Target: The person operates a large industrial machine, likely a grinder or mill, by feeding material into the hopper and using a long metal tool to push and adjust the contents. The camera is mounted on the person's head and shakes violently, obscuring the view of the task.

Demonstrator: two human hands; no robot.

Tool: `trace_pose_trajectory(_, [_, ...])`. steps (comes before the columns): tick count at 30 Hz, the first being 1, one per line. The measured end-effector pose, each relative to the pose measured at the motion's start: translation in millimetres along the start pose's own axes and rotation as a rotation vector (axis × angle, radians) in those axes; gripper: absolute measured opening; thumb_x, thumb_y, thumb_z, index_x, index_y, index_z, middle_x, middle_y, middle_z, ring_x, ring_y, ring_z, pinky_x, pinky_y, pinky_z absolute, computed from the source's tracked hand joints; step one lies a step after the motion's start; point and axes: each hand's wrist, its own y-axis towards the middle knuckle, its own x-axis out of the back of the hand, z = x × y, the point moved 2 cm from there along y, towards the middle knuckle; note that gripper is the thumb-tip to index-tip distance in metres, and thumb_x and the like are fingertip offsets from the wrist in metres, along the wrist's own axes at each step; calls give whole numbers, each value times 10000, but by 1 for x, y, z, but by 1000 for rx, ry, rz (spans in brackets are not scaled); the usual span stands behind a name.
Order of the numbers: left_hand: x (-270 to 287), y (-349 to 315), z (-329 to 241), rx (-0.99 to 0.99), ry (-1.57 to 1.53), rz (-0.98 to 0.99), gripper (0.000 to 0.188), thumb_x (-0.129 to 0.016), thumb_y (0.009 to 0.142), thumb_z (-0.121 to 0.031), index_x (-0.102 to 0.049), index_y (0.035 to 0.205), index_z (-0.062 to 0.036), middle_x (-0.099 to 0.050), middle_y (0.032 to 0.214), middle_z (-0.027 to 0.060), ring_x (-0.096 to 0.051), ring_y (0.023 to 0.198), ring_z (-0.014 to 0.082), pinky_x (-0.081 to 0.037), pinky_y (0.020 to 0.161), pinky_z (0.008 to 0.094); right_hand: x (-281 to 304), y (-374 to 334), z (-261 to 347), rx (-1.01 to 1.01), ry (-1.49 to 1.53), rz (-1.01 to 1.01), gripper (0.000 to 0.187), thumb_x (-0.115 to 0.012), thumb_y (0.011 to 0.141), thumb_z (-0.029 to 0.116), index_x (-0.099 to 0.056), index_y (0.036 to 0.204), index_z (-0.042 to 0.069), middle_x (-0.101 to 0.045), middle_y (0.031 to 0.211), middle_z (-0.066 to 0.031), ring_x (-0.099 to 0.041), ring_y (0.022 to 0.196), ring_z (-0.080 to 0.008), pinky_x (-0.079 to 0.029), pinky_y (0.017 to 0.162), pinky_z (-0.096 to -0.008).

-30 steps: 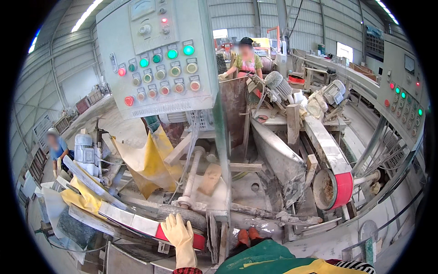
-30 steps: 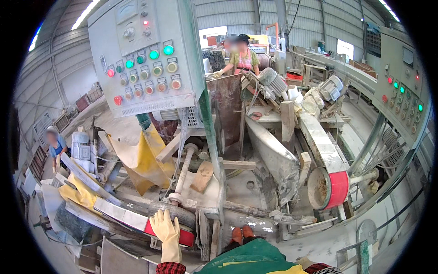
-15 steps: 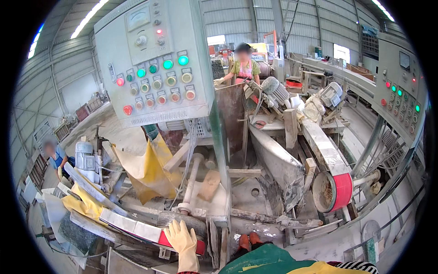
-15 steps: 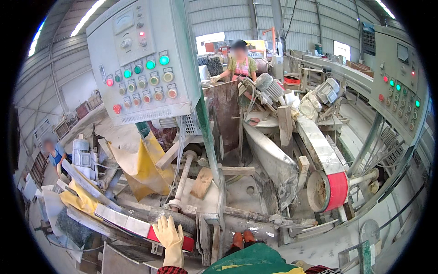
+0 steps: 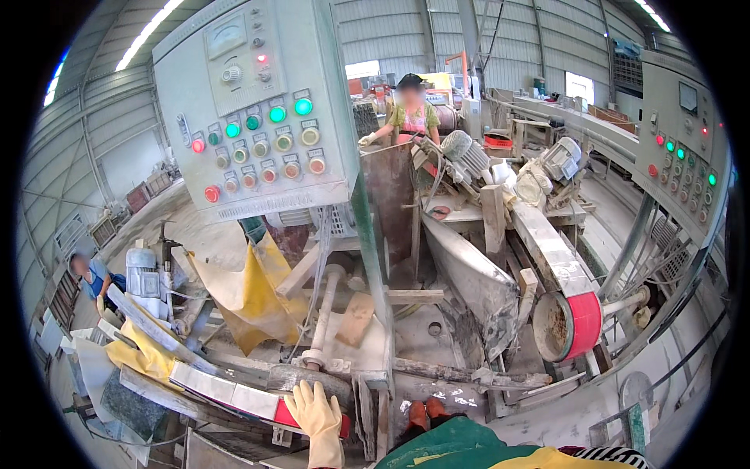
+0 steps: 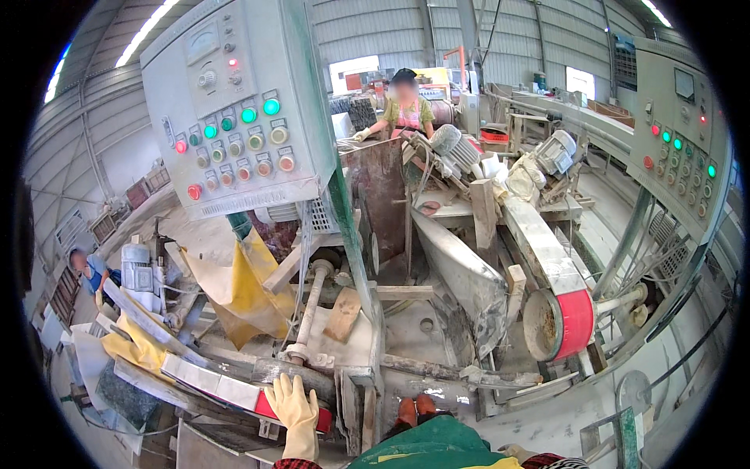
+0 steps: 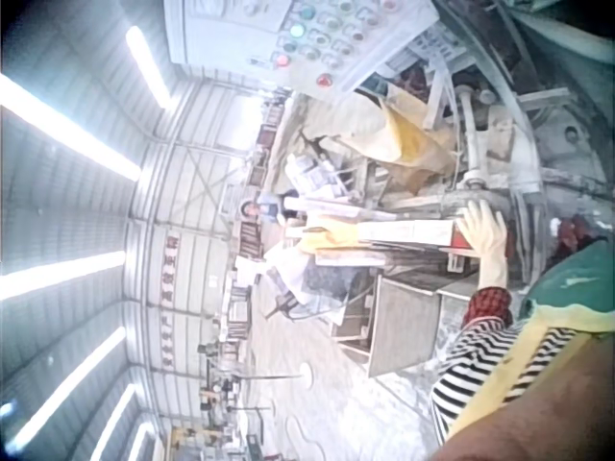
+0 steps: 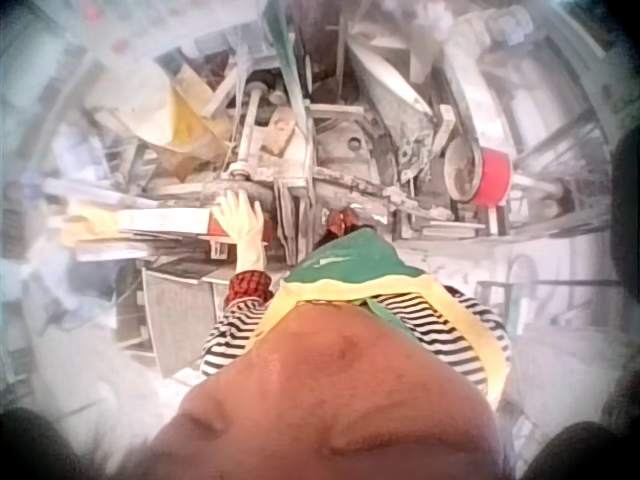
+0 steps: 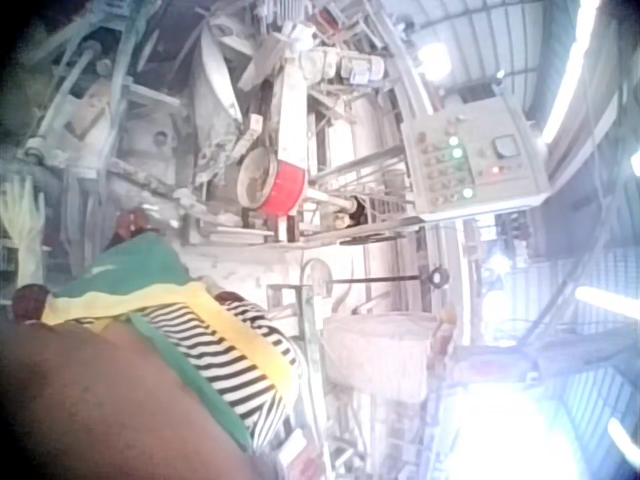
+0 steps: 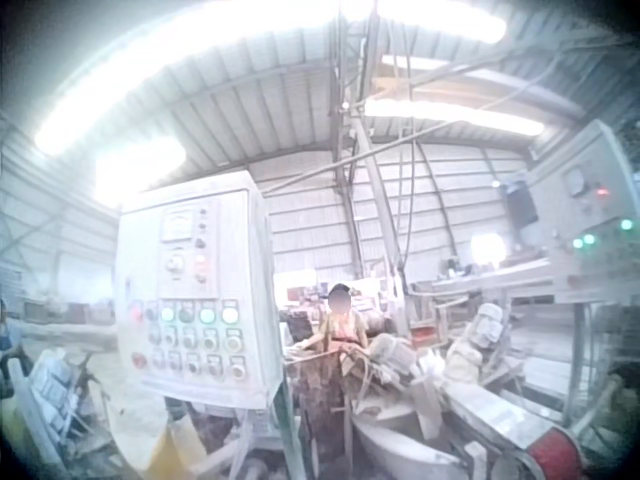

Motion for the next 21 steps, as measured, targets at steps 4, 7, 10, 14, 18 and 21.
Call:
trace_pose_trajectory(4, [2,0,-6,-16,1,11,526,-770,797,-333,-686,1241,-64,-584,1395,214,-474,1351,408,-253,1189,648,4,0,4,-2,5,-10,493,-633,909,269,-636,1366,85,-736,1171,-128,-693,1113,-340,-504,1030,-392])
trace_pose_trajectory(7, [2,-1,-7,-39,9,-9,515,-773,789,-331,-694,1224,-65,-587,1387,220,-483,1340,413,-264,1178,656,9,3,11,1,4,-15,497,-635,902,262,-638,1364,80,-734,1173,-140,-695,1108,-346,-508,1022,-396])
trace_pose_trajectory(10, [1,-4,-8,-51,3,-16,513,-781,774,-326,-694,1206,-64,-586,1385,224,-491,1330,421,-269,1171,661,12,5,16,-1,1,-15,500,-637,894,254,-639,1361,76,-732,1174,-152,-696,1103,-351,-512,1013,-400])
trace_pose_trajectory(14, [-4,-8,-8,-92,-12,-54,531,-778,758,-328,-686,1204,-54,-575,1379,217,-491,1310,433,-275,1153,670,14,5,18,-2,-8,-16,504,-639,885,244,-641,1358,70,-730,1176,-169,-698,1096,-359,-517,1002,-405])
trace_pose_trajectory(18, [0,-7,-11,-111,-47,-32,524,-777,762,-320,-682,1207,-60,-580,1358,219,-485,1315,436,-294,1139,665,17,6,22,-4,-7,-22,509,-642,875,234,-644,1355,64,-727,1177,-185,-700,1089,-366,-523,990,-410])
trace_pose_trajectory(21, [17,6,-8,-124,-53,-71,535,-799,766,-292,-669,1236,-72,-547,1428,236,-442,1382,466,-280,1166,652,17,5,21,1,-4,-27,512,-643,868,227,-645,1352,59,-725,1179,-198,-701,1084,-372,-527,982,-414])
